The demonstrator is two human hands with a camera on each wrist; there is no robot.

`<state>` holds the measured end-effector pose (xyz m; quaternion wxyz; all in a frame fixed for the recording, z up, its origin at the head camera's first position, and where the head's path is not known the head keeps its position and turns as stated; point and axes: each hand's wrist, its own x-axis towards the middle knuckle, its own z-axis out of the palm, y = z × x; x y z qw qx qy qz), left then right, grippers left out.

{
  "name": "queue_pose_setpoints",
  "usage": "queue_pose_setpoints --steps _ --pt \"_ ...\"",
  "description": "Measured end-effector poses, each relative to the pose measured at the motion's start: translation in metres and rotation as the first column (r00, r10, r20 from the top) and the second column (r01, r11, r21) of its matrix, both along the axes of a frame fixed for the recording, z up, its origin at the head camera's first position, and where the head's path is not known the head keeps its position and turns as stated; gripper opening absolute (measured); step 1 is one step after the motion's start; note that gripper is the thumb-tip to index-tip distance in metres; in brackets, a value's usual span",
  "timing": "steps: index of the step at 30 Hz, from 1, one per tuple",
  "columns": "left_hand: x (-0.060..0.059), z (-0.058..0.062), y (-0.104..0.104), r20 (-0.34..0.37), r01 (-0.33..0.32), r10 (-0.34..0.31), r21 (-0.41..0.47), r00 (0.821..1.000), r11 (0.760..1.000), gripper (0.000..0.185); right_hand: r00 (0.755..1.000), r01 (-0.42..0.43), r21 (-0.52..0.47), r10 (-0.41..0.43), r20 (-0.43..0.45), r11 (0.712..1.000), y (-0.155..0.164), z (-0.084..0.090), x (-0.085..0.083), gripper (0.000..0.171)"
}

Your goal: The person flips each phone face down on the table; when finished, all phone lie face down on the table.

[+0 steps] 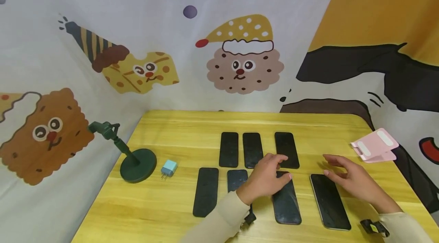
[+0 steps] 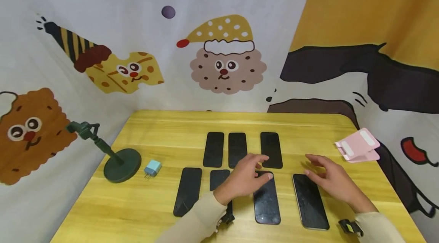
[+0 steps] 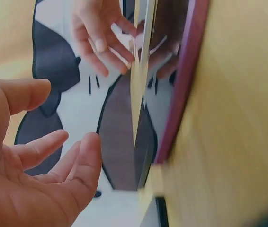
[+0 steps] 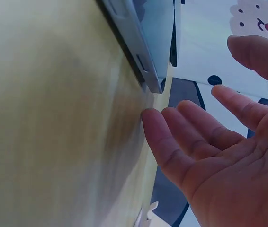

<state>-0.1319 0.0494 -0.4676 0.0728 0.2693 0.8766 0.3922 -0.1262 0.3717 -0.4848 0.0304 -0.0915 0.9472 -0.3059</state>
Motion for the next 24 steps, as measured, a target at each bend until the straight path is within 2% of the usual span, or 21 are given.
queue_pose_setpoints --steps 5,9,11,15,19,24 --pt "0.006 -0.003 0.023 0.086 0.033 -0.035 0.028 0.996 0.999 0.051 0.998 0.025 -0.019 -0.024 0.05 0.999 0.003 -0.003 0.009 0.065" --pt "0.014 -0.009 0.04 0.198 -0.001 -0.012 0.064 0.98 0.998 0.051 0.994 0.044 -0.024 -0.042 0.101 0.999 0.006 -0.004 0.014 0.068" --pt "0.017 -0.012 0.047 0.278 -0.036 0.012 0.082 0.961 0.996 0.051 0.989 0.051 -0.034 -0.046 0.142 0.998 0.007 -0.004 0.016 0.069" --pt "0.023 -0.018 0.058 0.422 -0.097 0.045 0.103 0.906 0.99 0.055 0.98 0.061 -0.052 -0.05 0.194 0.997 0.01 -0.005 0.019 0.071" --pt "0.025 -0.022 0.064 0.477 -0.122 0.05 0.12 0.877 0.985 0.058 0.968 0.105 -0.076 -0.085 0.236 0.991 0.013 -0.007 0.022 0.074" --pt "0.027 -0.024 0.068 0.54 -0.127 0.004 0.191 0.842 0.973 0.06 0.925 0.19 -0.186 -0.112 0.363 0.964 0.019 -0.01 0.026 0.08"
